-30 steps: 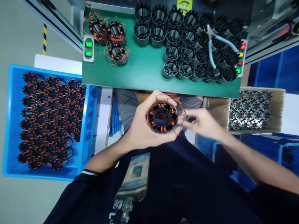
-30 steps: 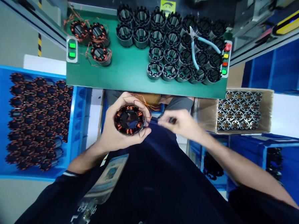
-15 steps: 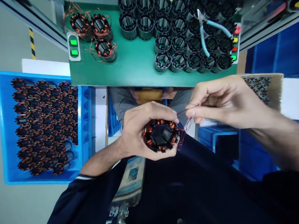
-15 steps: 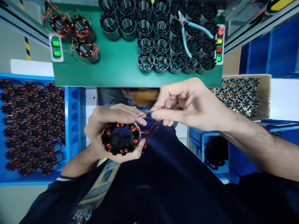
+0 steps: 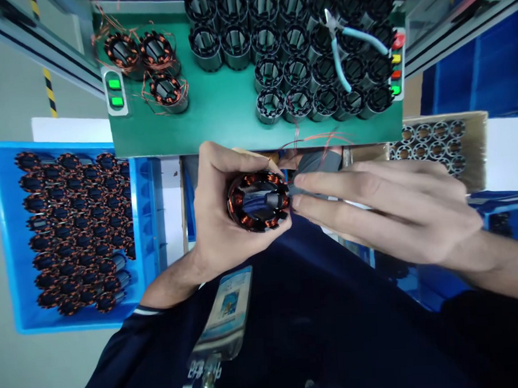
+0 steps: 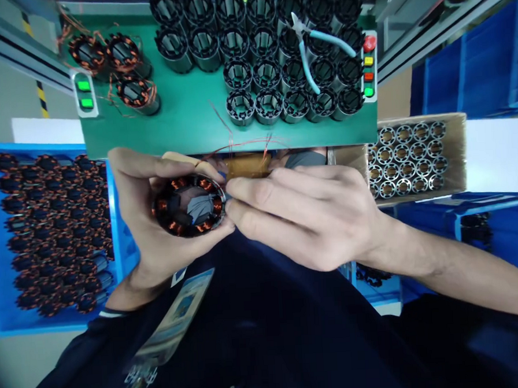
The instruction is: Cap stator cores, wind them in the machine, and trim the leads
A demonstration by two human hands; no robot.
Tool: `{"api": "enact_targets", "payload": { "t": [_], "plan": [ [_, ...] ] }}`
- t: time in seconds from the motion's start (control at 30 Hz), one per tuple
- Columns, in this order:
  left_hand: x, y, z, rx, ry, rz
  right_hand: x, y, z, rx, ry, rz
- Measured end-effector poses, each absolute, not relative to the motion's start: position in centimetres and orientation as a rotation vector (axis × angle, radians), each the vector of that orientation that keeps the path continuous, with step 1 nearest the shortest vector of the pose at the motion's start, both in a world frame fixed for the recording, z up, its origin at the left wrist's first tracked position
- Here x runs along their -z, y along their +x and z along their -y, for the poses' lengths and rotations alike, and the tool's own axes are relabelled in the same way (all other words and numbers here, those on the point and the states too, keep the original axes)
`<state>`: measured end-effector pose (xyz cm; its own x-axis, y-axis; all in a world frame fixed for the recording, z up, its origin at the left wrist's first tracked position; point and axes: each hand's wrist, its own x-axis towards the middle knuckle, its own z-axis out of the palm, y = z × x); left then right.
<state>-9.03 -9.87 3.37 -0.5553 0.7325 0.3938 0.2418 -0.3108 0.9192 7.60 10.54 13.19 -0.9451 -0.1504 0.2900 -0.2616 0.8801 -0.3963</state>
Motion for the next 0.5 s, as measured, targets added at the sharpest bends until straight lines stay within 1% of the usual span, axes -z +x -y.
{"api": "enact_targets", "payload": {
  "t": [0.03, 0.1, 0.23, 0.4, 0.5],
  "plan": [
    [-3.4, -8.9, 10.0, -1.918, 1.198, -1.612, -12.5, 7.4, -10.5, -0.509, 0.403, 2.769],
    [-3.1, -8.9, 10.3, -1.938, 1.184, -1.664, -11.0, 7.2, -10.6, -0.47, 0.42, 2.747],
    [-2.3, -9.0, 10.8, -1.959, 1.249, -1.713, -9.5, 6.8, -10.5, -0.623, 0.311, 2.752],
    [-2.7, -8.7, 11.0, -1.905, 1.136, -1.755, -10.0, 6.7, -9.8, -0.659, 0.232, 2.761],
    [-2.6, -8.5, 11.1, -1.905, 1.132, -1.686, -10.1, 7.0, -9.4, -0.786, 0.069, 2.784]
  ]
}}
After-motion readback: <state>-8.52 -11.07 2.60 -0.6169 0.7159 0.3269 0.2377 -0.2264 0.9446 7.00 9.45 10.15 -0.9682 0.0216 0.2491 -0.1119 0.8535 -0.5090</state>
